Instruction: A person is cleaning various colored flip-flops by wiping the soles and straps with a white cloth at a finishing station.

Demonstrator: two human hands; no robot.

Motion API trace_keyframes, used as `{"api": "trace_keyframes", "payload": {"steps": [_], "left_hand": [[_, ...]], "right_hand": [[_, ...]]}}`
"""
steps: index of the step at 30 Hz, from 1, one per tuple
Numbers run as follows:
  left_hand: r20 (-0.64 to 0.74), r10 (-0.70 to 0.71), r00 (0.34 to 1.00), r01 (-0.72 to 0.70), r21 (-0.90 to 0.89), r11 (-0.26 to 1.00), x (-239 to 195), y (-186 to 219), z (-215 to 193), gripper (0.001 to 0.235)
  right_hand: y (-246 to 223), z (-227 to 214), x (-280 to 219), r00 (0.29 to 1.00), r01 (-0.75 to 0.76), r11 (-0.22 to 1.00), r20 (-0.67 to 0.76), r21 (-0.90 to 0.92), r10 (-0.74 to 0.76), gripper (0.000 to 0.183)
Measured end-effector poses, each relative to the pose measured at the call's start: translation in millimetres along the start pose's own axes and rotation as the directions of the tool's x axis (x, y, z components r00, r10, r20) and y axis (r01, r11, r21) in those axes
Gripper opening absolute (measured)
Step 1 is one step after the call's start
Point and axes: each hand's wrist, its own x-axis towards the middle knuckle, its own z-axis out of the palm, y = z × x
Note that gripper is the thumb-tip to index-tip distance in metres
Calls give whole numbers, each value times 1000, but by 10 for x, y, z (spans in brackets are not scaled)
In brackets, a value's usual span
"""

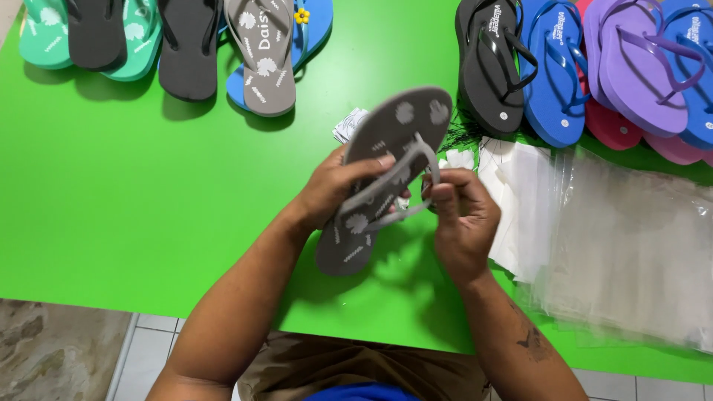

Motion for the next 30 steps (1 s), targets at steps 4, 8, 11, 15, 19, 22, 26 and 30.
{"api": "trace_keyframes", "payload": {"steps": [4,8,11,15,19,22,26,30], "left_hand": [[-42,-31,999,18,-284,959,85,247,-146,42],[-46,84,995,-96,-527,844,185,243,-382,51],[-79,171,982,-185,-588,788,236,160,-452,45],[-60,155,986,-162,-577,801,252,198,-454,45],[-19,180,983,-147,-665,732,297,44,-471,41],[-112,79,991,-131,-597,792,261,64,-395,45],[-46,0,999,-25,-549,835,207,131,-233,45],[-54,-89,995,60,-402,914,187,9,-195,47]], "right_hand": [[26,-187,205,986,47,999,-164,16,-44,42],[36,-200,232,985,93,979,-127,-183,-118,21],[201,-94,112,982,181,907,114,-380,-148,20],[356,71,-83,880,412,688,457,-597,-130,44],[550,85,-150,873,419,696,470,-583,-132,21],[620,36,-154,887,381,753,442,-536,-134,19],[241,16,-3,964,163,901,258,-401,-60,14],[118,-58,91,997,-78,996,18,-44,79,18]]}}
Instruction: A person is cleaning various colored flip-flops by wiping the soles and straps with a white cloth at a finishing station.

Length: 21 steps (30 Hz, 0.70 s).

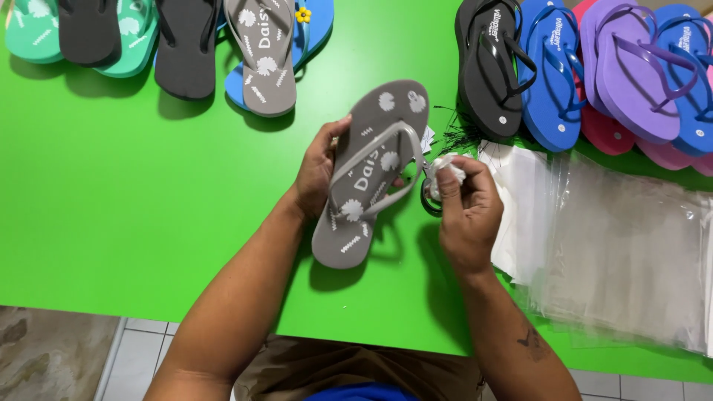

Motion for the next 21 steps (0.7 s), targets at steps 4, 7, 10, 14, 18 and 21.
{"api": "trace_keyframes", "payload": {"steps": [4,7,10,14,18,21], "left_hand": [[-11,-111,994,112,113,987,-284,-41,291,45],[4,-182,983,177,208,962,-332,-117,343,46],[11,-204,979,193,271,943,-252,-201,233,47],[70,-270,960,199,506,839,-56,-277,-20,47],[244,-259,935,7,715,699,-173,-244,113,58],[283,-249,926,-9,676,737,-196,-272,162,54]], "right_hand": [[-22,-43,51,991,101,994,-87,-36,-104,21],[-69,-36,66,974,178,980,-127,-92,-189,27],[-100,-63,94,955,245,960,-134,-137,-263,24],[-148,-105,99,944,284,951,-134,-124,-300,26],[-199,-120,125,927,334,930,-122,-155,-354,20],[-260,-121,124,923,349,923,-108,-164,-368,17]]}}
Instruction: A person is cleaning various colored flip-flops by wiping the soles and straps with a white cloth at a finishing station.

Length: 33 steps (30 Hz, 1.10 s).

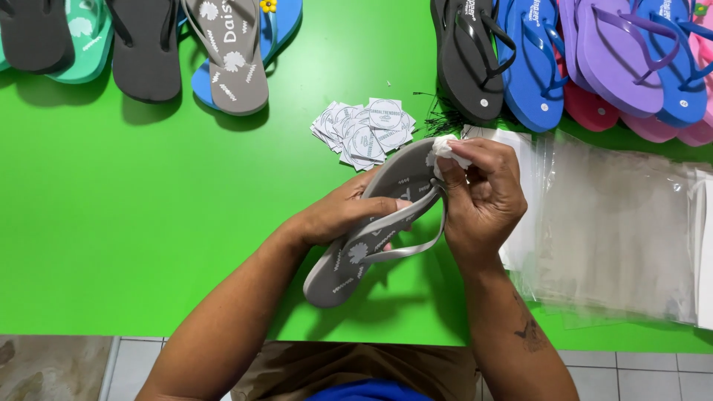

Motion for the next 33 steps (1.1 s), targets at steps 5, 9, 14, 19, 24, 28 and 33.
{"api": "trace_keyframes", "payload": {"steps": [5,9,14,19,24,28,33], "left_hand": [[-20,3,1000,-3,-39,999,9,-55,-10,54],[-98,107,989,-109,-13,994,48,-51,-30,52],[-196,189,962,-208,-77,975,101,-96,-95,49],[-205,210,956,-232,-89,969,93,-29,-43,44],[-225,173,959,-199,-99,975,86,-6,-7,33],[-233,162,959,-188,-96,977,120,-56,-48,27],[-260,130,957,-154,-76,985,126,-73,-66,22]], "right_hand": [[10,-23,25,1000,3,1000,-25,6,-3,17],[46,-44,22,998,8,1000,-66,20,-6,17],[69,-63,28,995,-89,993,-44,78,93,17],[106,-14,-18,978,-204,969,71,141,195,16],[336,23,-107,788,-586,641,162,495,595,18],[265,-35,-16,601,-738,364,306,569,739,18],[344,-103,-21,485,-775,63,527,629,698,25]]}}
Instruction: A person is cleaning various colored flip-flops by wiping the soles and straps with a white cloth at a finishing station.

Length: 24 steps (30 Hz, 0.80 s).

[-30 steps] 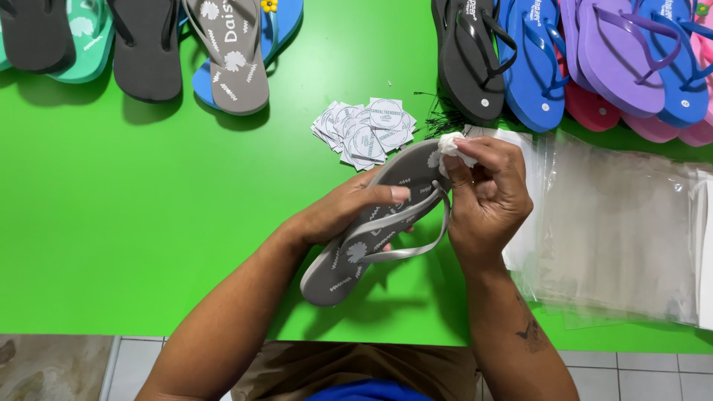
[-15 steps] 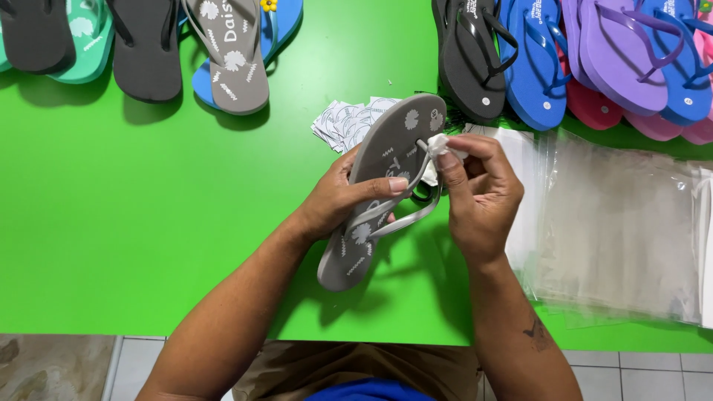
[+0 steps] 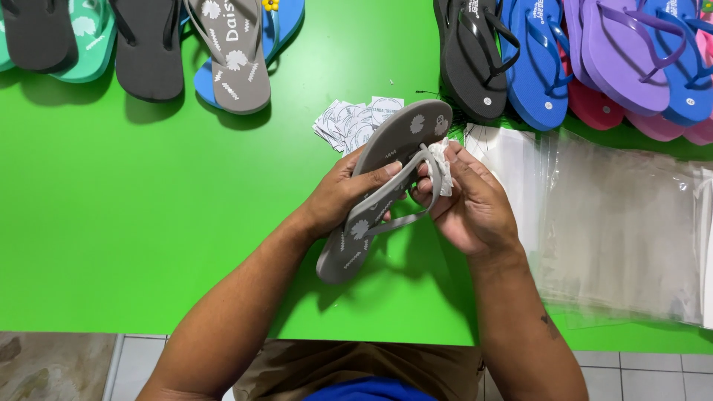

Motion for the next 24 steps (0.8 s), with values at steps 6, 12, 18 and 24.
{"api": "trace_keyframes", "payload": {"steps": [6,12,18,24], "left_hand": [[-90,-32,995,21,-115,993,13,-134,-81,19],[-272,-133,953,45,-305,951,62,13,20,22],[-403,-113,908,-35,-341,939,146,16,-207,27],[-473,180,862,-280,-150,948,208,-59,-294,36]], "right_hand": [[52,-18,-76,996,57,998,68,-35,-55,20],[225,206,-147,973,171,980,173,-100,-152,15],[246,268,-213,841,511,351,373,-785,-391,14],[323,279,-211,645,660,129,470,-740,-603,12]]}}
